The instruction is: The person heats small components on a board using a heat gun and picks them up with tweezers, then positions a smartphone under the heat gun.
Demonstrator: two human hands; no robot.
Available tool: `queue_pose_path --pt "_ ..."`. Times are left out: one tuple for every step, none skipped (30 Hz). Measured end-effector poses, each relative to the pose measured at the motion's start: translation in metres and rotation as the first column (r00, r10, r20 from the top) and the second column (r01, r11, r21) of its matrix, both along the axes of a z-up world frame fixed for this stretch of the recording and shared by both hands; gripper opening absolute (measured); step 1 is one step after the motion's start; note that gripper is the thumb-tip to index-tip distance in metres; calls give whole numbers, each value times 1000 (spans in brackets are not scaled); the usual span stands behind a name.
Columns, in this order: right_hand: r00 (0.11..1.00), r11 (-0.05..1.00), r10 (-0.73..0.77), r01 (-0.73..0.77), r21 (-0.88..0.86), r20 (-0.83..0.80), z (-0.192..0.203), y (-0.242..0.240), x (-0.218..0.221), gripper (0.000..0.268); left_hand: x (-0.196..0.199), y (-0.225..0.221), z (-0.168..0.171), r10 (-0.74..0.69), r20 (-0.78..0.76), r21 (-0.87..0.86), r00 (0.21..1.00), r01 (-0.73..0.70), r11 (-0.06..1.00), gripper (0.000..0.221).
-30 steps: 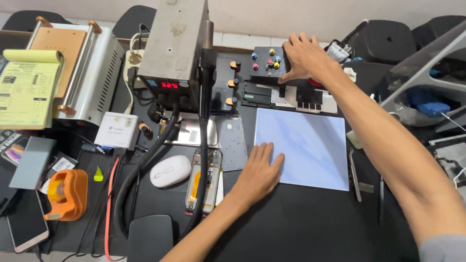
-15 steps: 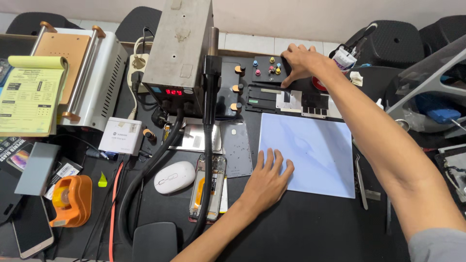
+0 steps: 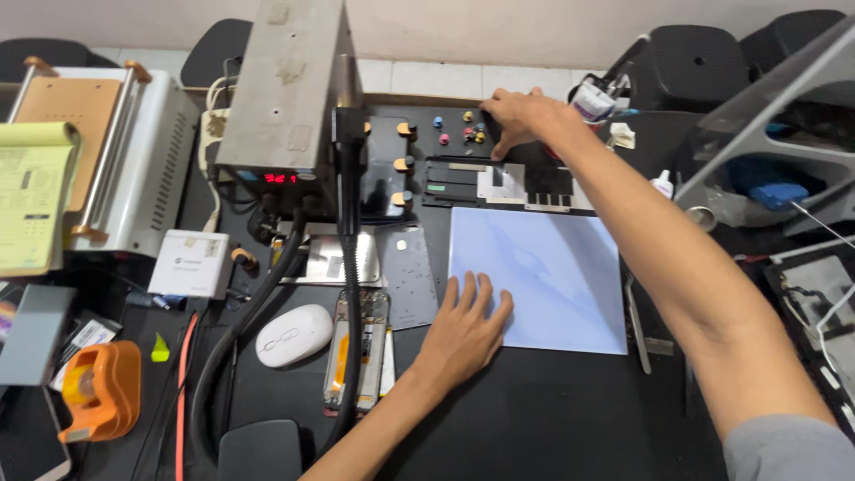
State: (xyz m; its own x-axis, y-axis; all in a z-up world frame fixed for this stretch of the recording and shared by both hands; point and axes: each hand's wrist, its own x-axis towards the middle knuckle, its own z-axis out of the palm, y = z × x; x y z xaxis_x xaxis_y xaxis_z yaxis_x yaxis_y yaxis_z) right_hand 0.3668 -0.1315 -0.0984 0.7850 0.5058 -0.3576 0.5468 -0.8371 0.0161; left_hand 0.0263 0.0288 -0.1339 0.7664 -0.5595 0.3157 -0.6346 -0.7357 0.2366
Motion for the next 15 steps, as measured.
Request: queue_pose_path --pt "1000 1000 -3 3 15 -1 -1 0 -1 100 1 0 1 -1 -1 19 1000 1 1000 60" --pt "1000 999 -15 14 53 21 -4 -1 -4 94 1 0 2 -4 -5 36 1000 4 999 60" --pt "999 996 -28 24 91 43 -7 -1 -8 89 0 0 2 -8 -9 53 1000 8 999 61" --pt "997 991 -44 35 127 67 -9 -3 -13 83 1 0 3 -10 -11 51 1000 11 999 61" --pt "986 976 -43 8 215 158 -12 -5 -20 72 1 0 3 -12 -14 48 1000 13 999 62" --pt "967 954 -53 -24 299 248 -17 -8 -30 62 1 -1 4 -17 -17 46 1000 18 999 62" --pt "939 925 -71 -64 375 336 -20 -11 -40 52 1 -1 4 -17 -7 40 1000 17 999 61" --pt "931 919 -103 -45 392 350 -21 -14 -50 50 1 -1 3 -20 2 33 1000 20 999 60" --pt "922 912 -135 -28 408 363 -21 -15 -58 48 1 -1 2 -23 12 27 1000 22 999 59" --pt "914 905 -161 -14 424 373 -21 -16 -66 46 1 -1 2 -24 9 30 1000 23 999 59" --pt "927 905 -147 -15 425 344 -21 -19 -72 46 2 -1 3 -25 5 33 1000 24 999 58" --pt "940 905 -132 -15 426 315 -21 -23 -78 46 2 -1 3 -26 3 36 1000 26 999 57" --pt "951 904 -118 -16 427 285 -22 -27 -84 45 1 -1 2 -25 8 48 1000 25 999 56" --pt "946 910 -112 -25 413 303 -23 -31 -90 47 1 0 1 -25 18 59 1000 24 998 56" --pt "941 916 -106 -33 399 320 -27 -34 -100 49 0 -1 1 -25 28 70 999 23 997 55"
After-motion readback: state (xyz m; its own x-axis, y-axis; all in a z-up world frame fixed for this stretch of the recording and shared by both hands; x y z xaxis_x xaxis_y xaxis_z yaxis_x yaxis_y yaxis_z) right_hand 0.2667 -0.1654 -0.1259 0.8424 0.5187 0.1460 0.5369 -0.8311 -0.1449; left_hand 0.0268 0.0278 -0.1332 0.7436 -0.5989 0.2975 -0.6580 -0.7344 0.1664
